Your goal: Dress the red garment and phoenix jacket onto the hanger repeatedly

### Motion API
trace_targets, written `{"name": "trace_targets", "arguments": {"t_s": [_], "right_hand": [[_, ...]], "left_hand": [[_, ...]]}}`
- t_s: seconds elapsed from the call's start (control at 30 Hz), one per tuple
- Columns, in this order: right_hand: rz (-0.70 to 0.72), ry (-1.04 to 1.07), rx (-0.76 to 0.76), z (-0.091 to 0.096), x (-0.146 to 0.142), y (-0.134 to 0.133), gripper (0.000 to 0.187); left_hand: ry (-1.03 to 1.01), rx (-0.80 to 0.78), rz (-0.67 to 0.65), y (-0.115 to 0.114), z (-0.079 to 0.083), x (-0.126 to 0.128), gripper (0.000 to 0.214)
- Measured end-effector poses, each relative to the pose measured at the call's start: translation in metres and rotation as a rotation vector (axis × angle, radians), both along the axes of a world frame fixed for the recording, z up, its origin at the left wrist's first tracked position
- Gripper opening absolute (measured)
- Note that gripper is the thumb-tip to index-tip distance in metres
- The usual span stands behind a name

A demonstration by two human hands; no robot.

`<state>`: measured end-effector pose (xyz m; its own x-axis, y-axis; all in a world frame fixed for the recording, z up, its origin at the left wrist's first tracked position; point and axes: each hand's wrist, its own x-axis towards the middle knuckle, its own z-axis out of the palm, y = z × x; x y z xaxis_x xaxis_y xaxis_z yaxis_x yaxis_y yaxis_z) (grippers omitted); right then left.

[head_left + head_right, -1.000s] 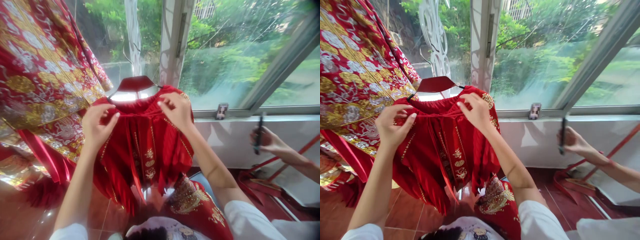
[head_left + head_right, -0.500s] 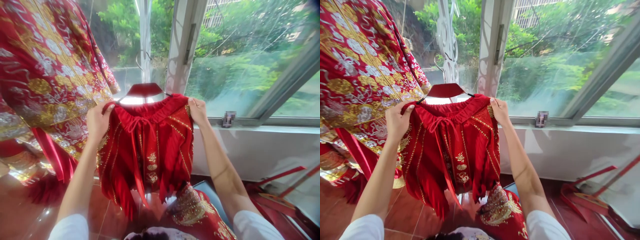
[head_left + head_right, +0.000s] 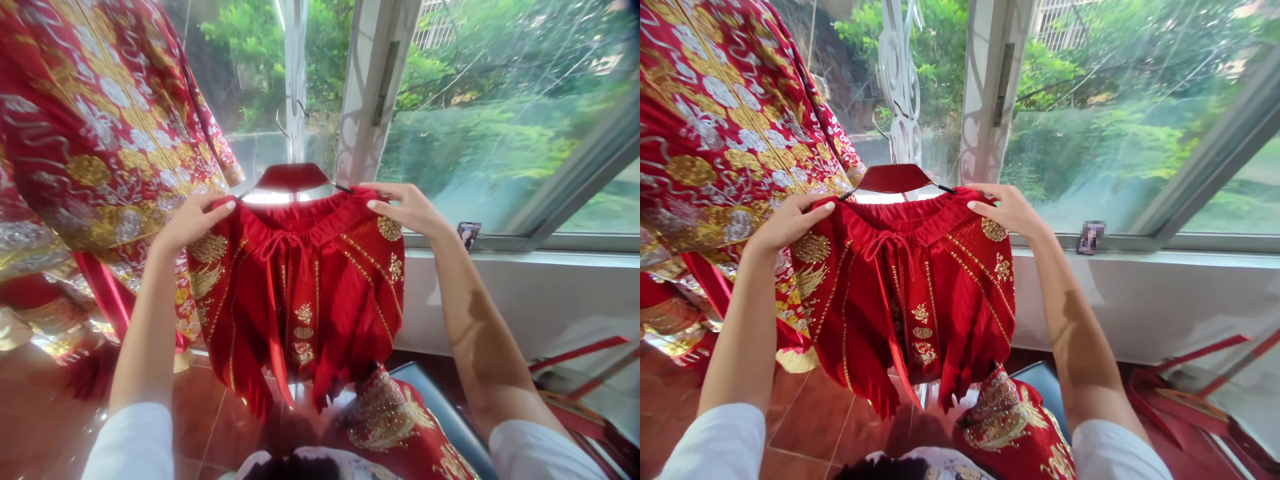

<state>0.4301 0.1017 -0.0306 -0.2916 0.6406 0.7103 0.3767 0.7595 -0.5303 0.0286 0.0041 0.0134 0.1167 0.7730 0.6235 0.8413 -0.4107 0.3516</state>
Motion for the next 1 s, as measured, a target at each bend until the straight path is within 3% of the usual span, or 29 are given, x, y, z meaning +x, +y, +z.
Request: {"name": "trace_targets", "arguments": {"t_s": [0.07,0.23,0.5,0.6,0.7,0.73,0.8,0.83,0.9,1.0], "right_hand": [[0.011,0.026,-0.02,0.006,-0.007,-0.001,0.047],[0.08,0.18,-0.14,0.003,-0.013,-0.001,0.059],[0.106,0.301,-0.18,-0.017,-0.002,0.009,0.061],[-0.001,0.311,-0.103,-0.028,0.0,0.01,0.057],[-0.285,0.356,0.084,-0.046,-0.003,-0.018,0.047],[-0.409,0.386,0.165,-0.055,-0.007,-0.034,0.043],[-0.62,0.43,0.316,-0.079,-0.023,-0.069,0.034],[-0.674,0.428,0.359,-0.093,-0.035,-0.085,0.03],[-0.595,0.319,0.334,-0.116,-0.062,-0.106,0.023],[-0.408,0.246,0.05,-0.135,-0.103,-0.106,0.021]], "left_hand": [[-0.041,0.034,-0.026,0.005,0.0,-0.001,0.04],[-0.207,0.244,0.091,0.01,-0.015,0.012,0.04],[-0.354,0.076,0.02,0.024,-0.026,-0.008,0.036],[-0.289,0.186,0.128,0.023,-0.036,-0.006,0.039],[-0.183,0.568,0.379,0.001,-0.071,0.015,0.038],[-0.166,0.705,0.454,-0.01,-0.089,0.025,0.037],[-0.158,0.814,0.494,-0.028,-0.128,0.051,0.029],[-0.16,0.75,0.401,-0.034,-0.146,0.065,0.026],[-0.235,0.425,0.249,-0.037,-0.17,0.091,0.033],[-0.413,0.207,0.205,-0.025,-0.174,0.114,0.041]]}}
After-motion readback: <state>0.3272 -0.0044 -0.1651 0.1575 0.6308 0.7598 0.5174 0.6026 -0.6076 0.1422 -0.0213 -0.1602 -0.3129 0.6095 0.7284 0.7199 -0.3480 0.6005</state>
